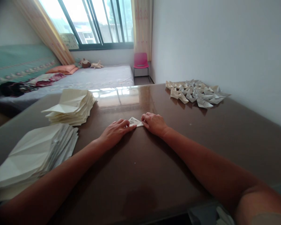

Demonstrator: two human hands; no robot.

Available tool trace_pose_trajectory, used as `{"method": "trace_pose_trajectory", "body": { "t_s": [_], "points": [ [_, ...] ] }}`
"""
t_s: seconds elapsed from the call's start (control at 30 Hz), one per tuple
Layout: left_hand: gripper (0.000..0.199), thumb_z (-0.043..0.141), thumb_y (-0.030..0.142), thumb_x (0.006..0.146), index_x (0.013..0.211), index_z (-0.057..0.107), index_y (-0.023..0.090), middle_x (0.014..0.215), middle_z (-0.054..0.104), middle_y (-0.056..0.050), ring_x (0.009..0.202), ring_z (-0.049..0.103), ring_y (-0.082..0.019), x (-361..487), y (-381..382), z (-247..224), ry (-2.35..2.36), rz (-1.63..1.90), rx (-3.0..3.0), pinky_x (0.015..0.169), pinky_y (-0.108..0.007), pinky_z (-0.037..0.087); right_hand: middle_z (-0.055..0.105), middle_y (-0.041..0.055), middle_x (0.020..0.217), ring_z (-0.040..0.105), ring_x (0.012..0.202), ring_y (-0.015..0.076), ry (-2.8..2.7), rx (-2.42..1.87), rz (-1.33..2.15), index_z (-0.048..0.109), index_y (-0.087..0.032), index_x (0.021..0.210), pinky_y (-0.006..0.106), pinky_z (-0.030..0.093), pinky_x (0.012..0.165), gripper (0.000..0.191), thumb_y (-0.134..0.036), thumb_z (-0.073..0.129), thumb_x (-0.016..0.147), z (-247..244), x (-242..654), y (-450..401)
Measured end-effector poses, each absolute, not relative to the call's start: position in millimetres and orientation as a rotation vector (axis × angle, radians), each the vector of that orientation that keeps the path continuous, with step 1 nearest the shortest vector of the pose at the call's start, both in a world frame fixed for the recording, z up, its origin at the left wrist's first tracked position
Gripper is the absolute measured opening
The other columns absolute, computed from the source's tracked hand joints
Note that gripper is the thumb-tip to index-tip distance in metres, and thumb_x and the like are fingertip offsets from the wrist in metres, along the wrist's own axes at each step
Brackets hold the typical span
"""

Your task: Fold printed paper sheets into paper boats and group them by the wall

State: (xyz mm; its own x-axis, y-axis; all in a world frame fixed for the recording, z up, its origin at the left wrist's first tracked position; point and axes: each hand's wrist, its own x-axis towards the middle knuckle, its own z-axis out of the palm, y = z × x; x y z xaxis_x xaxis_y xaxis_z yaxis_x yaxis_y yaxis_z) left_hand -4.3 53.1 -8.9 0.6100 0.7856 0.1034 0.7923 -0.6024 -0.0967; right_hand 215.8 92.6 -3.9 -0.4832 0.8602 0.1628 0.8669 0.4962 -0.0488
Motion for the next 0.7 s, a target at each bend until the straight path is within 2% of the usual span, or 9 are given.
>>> {"method": "trace_pose_trajectory", "body": {
  "t_s": [0.07, 0.13, 0.2, 0.37, 0.7],
  "points": [
    [0.041, 0.04, 0.027, 0.095, 0.134, 0.045, 0.038, 0.111, 0.055, -0.004, 0.099, 0.048, -0.019, -4, 52, -9, -1.322, -0.078, -2.687, 0.082, -0.03, 0.039, 0.061, 0.0076, 0.113, 0.053, 0.101, 0.0211, -2.597, -1.416, -0.202, 0.062, -0.027, 0.115, 0.029, 0.036, 0.075, 0.027, -0.03, 0.044, 0.094, 2, 214, 85],
    [0.04, 0.04, 0.028, 0.095, 0.134, 0.044, 0.038, 0.11, 0.055, -0.003, 0.099, 0.048, -0.019, -5, 51, -9, -1.314, -0.079, -2.671, 0.083, -0.03, 0.039, 0.059, 0.0097, 0.116, 0.05, 0.106, 0.0229, -2.693, -1.294, -0.293, 0.059, -0.027, 0.121, 0.031, 0.035, 0.079, 0.031, -0.025, 0.043, 0.094, 7, 209, 75],
    [0.04, 0.041, 0.029, 0.095, 0.135, 0.044, 0.038, 0.108, 0.056, -0.003, 0.099, 0.048, -0.019, -4, 51, -9, -1.313, -0.073, -2.66, 0.084, -0.03, 0.039, 0.059, 0.0118, 0.116, 0.051, 0.105, 0.0231, -2.819, -1.205, -0.294, 0.056, -0.023, 0.124, 0.032, 0.036, 0.079, 0.034, -0.022, 0.04, 0.094, 9, 203, 64],
    [0.042, 0.041, 0.029, 0.096, 0.137, 0.041, 0.037, 0.11, 0.056, -0.003, 0.101, 0.048, -0.019, -4, 50, -9, -1.325, -0.077, -2.678, 0.083, -0.03, 0.039, 0.059, 0.0166, 0.117, 0.053, 0.103, 0.0245, -2.935, -1.32, -0.303, 0.053, -0.013, 0.126, 0.033, 0.04, 0.076, 0.036, -0.016, 0.034, 0.095, 5, 195, 53],
    [0.034, 0.041, 0.024, 0.095, 0.128, 0.05, 0.025, 0.109, 0.059, -0.007, 0.103, 0.049, -0.023, -12, 38, -7, -1.299, -0.03, -2.562, 0.079, -0.035, 0.038, 0.061, 0.0193, 0.116, 0.059, 0.099, 0.0243, -2.996, -1.511, -0.304, 0.051, -0.008, 0.128, 0.035, 0.042, 0.071, 0.04, -0.011, 0.031, 0.094, 14, 198, 49]
  ]
}}
